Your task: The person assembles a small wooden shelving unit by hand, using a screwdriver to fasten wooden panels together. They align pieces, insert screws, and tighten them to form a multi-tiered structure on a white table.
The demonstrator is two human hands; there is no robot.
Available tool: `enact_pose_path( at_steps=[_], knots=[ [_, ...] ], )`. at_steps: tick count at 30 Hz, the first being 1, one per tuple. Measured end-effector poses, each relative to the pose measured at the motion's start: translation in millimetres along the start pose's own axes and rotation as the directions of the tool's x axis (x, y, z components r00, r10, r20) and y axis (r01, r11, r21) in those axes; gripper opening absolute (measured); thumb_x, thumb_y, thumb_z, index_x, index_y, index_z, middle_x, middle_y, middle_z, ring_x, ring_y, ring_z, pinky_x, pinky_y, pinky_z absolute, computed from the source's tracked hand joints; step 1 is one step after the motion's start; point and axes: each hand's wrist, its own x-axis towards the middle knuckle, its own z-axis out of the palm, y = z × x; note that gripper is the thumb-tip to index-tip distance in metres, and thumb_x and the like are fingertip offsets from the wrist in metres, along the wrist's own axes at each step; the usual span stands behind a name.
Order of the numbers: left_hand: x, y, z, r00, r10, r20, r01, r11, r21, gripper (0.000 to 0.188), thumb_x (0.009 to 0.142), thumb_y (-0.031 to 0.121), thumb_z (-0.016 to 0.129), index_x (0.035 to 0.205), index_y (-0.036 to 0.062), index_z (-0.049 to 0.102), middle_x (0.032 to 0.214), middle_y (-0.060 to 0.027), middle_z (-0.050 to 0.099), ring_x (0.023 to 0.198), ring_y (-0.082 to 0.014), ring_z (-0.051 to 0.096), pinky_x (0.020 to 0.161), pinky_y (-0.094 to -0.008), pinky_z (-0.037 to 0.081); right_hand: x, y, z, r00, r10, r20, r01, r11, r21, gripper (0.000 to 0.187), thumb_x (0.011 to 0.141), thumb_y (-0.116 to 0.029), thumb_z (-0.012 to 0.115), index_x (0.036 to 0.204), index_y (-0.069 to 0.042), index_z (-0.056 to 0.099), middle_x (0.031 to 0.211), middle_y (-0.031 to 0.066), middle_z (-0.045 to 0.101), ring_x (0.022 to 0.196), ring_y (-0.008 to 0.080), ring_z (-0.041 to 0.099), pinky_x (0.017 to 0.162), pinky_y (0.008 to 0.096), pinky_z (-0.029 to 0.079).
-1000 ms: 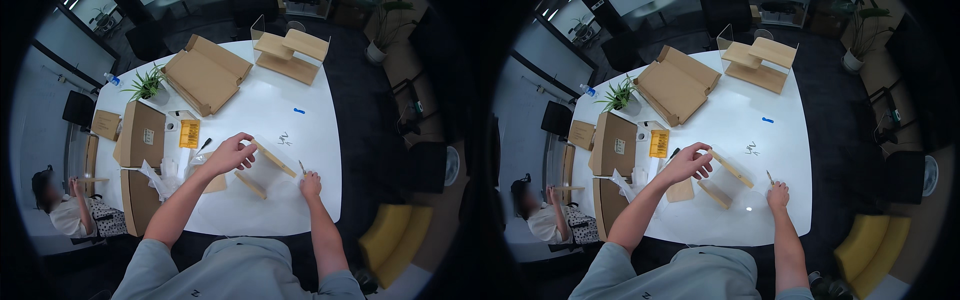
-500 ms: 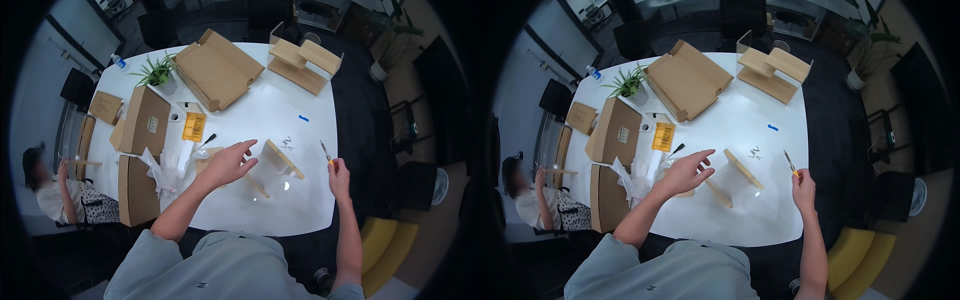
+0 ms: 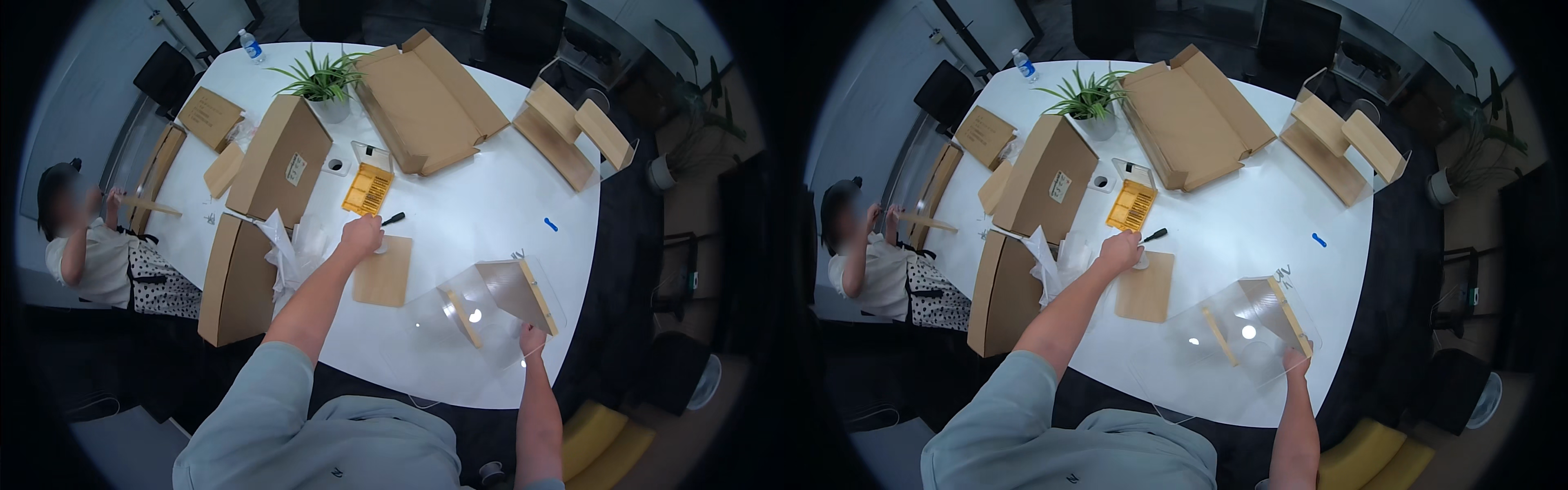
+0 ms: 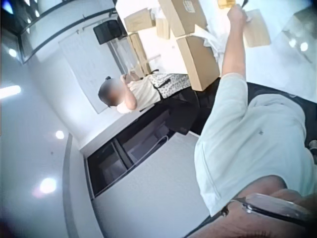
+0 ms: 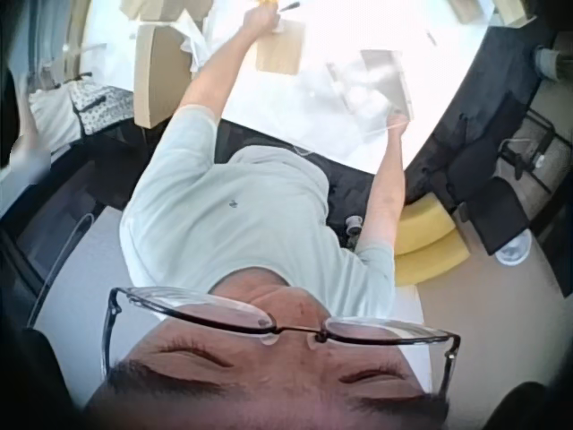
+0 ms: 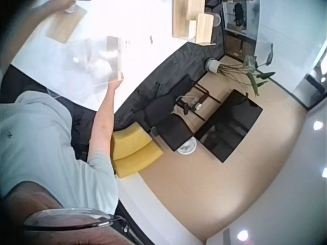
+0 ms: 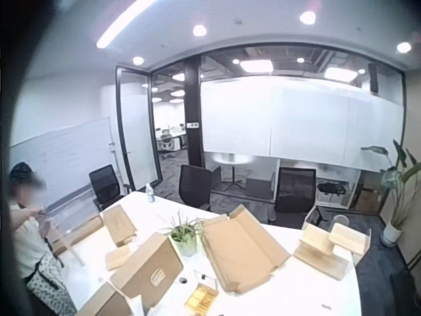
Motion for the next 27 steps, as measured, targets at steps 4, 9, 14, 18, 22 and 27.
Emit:
enact_pose_path(
  at_steps=[4,9,14,18,22,27],
  knots=[
    [25,37,-8,0.991,0.085,-0.100,-0.110,0.955,-0.275,0.025,0.097,0.027,0.065,0.101,0.0038,0.073,0.105,-0.0154,0.074,0.093,-0.0354,0.072,0.084,-0.0457,0.058,5,-30,-34,0.998,0.045,-0.044,-0.035,0.978,0.204,0.019,0.096,-0.013,0.067,0.104,0.003,0.065,0.092,0.0191,0.070,0.084,0.0381,0.068,0.079,0.0429,0.054],
    [-60,146,-105,0.921,0.382,0.073,-0.191,0.609,-0.770,0.043,0.104,0.031,0.056,0.138,0.0039,0.057,0.098,-0.0161,0.073,0.088,-0.0290,0.072,0.082,-0.0381,0.057,19,-130,-214,0.999,-0.048,0.008,0.048,0.997,0.058,0.015,0.099,-0.011,0.066,0.106,0.002,0.066,0.088,0.0177,0.070,0.074,0.0319,0.069,0.069,0.0379,0.054],
    [-99,211,-138,0.807,0.586,0.075,-0.327,0.549,-0.769,0.057,0.103,0.024,0.056,0.155,0.0071,0.041,0.090,-0.0171,0.073,0.081,-0.0301,0.072,0.079,-0.0390,0.057,7,-243,-349,0.907,-0.409,0.100,0.421,0.887,-0.188,0.015,0.091,-0.002,0.073,0.105,-0.002,0.068,0.088,0.0111,0.066,0.067,0.0240,0.066,0.059,0.0324,0.051],
    [-105,221,-127,0.776,0.621,-0.110,-0.477,0.465,-0.746,0.062,0.100,0.016,0.061,0.158,0.0104,0.040,0.082,-0.0160,0.072,0.072,-0.0327,0.071,0.072,-0.0416,0.058,12,-304,-367,0.775,-0.548,0.316,0.631,0.641,-0.436,0.020,0.087,-0.003,0.074,0.105,-0.008,0.069,0.085,0.0051,0.061,0.070,0.0223,0.066,0.055,0.0348,0.052],
    [-117,207,-125,0.725,0.639,-0.255,-0.663,0.549,-0.509,0.067,0.100,0.023,0.065,0.161,0.0158,0.036,0.095,-0.0174,0.070,0.073,-0.0348,0.072,0.070,-0.0436,0.060,18,-333,-362,0.685,-0.589,0.430,0.714,0.425,-0.556,0.016,0.088,-0.010,0.074,0.103,-0.010,0.068,0.083,0.0038,0.058,0.074,0.0203,0.066,0.054,0.0362,0.052],
    [-141,185,-116,0.684,0.686,-0.249,-0.726,0.606,-0.324,0.082,0.099,0.038,0.068,0.166,0.0199,0.024,0.104,-0.0188,0.067,0.077,-0.0371,0.073,0.068,-0.0448,0.062,13,-349,-354,0.652,-0.565,0.505,0.740,0.332,-0.584,0.017,0.087,-0.010,0.072,0.103,-0.009,0.068,0.082,0.0041,0.057,0.073,0.0210,0.066,0.054,0.0366,0.053]
  ],
)
